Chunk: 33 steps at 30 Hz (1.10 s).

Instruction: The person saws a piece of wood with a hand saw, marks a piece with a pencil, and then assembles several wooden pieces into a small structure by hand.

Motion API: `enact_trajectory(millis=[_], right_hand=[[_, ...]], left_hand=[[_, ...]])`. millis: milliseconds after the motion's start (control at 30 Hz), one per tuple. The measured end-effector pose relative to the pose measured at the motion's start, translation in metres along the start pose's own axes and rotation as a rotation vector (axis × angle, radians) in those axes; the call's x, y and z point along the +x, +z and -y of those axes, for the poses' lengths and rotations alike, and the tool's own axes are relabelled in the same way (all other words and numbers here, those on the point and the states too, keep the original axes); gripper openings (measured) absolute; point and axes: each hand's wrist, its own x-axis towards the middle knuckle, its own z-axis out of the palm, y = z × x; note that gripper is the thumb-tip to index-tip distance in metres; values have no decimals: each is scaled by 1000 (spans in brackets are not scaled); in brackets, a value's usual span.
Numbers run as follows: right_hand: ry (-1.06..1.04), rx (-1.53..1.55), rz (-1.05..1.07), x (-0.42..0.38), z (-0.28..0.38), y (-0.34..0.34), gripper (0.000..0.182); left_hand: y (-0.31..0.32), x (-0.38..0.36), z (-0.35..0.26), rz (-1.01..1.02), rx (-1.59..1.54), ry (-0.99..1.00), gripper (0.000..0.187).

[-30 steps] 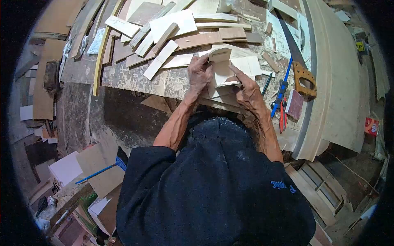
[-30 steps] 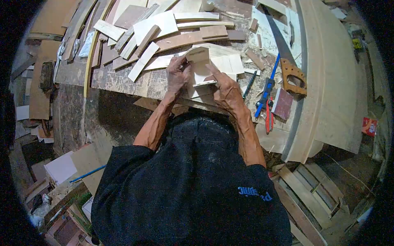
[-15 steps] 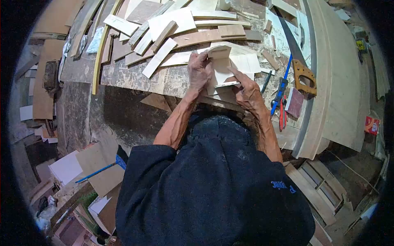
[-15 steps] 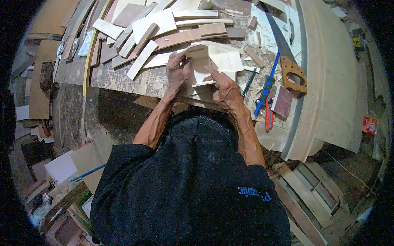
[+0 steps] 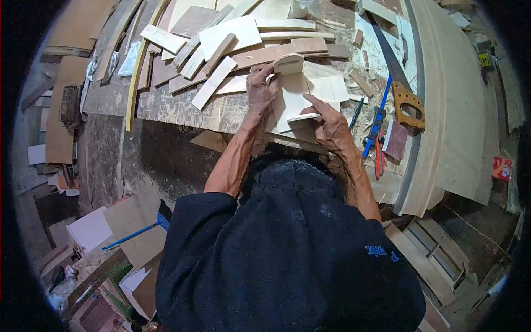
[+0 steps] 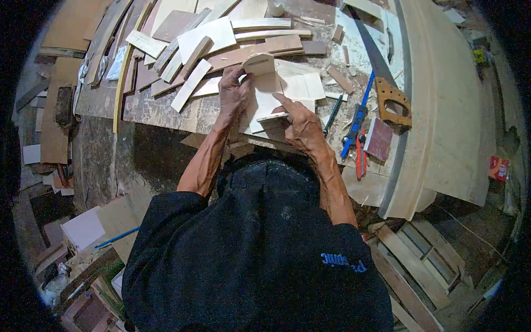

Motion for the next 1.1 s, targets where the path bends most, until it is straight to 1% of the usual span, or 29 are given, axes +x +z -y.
enact_trajectory(millis=[33, 133, 233, 333, 433, 533, 567, 633, 700, 800, 900, 1000, 1100], right_hand=[[-22, -20, -7, 0, -3, 1, 73], [41, 23, 18, -1, -6, 5, 72], [15, 0, 7, -1, -5, 4, 71], [-34, -27, -10, -3, -10, 5, 73], [23, -42, 42, -3, -7, 1, 74], [30, -9, 42, -5, -7, 0, 75], [17, -9, 30, -6, -8, 0, 75], [-10, -11, 5, -8, -11, 1, 76], [20, -27, 33, -10, -9, -2, 72], [38, -39, 47, -12, -4, -5, 71], [40, -39, 35, -12, -3, -4, 73], [37, -29, 25, -13, -1, -5, 74], [19, -40, -1, -14, -2, -4, 74]], left_hand=[[0, 0, -1, 6, 8, -12, 36], [1, -3, 1, 17, -7, -41, 34], [2, -3, 10, 36, -60, -53, 32], [-5, 0, 8, 62, -22, 13, 31], [-9, 3, -5, 141, 41, -88, 28], [-10, 5, 1, 137, 60, -2, 27], [-9, 3, 1, 138, 46, -55, 28], [-8, 3, -3, 118, 11, -53, 30], [-7, 3, 0, 113, 10, -55, 32], [-4, 3, 6, 89, -55, -22, 33], [-4, 3, 2, 78, -29, 14, 33], [-4, 3, -2, 76, -45, 2, 33], [-11, 3, -6, 156, -9, -30, 31]])
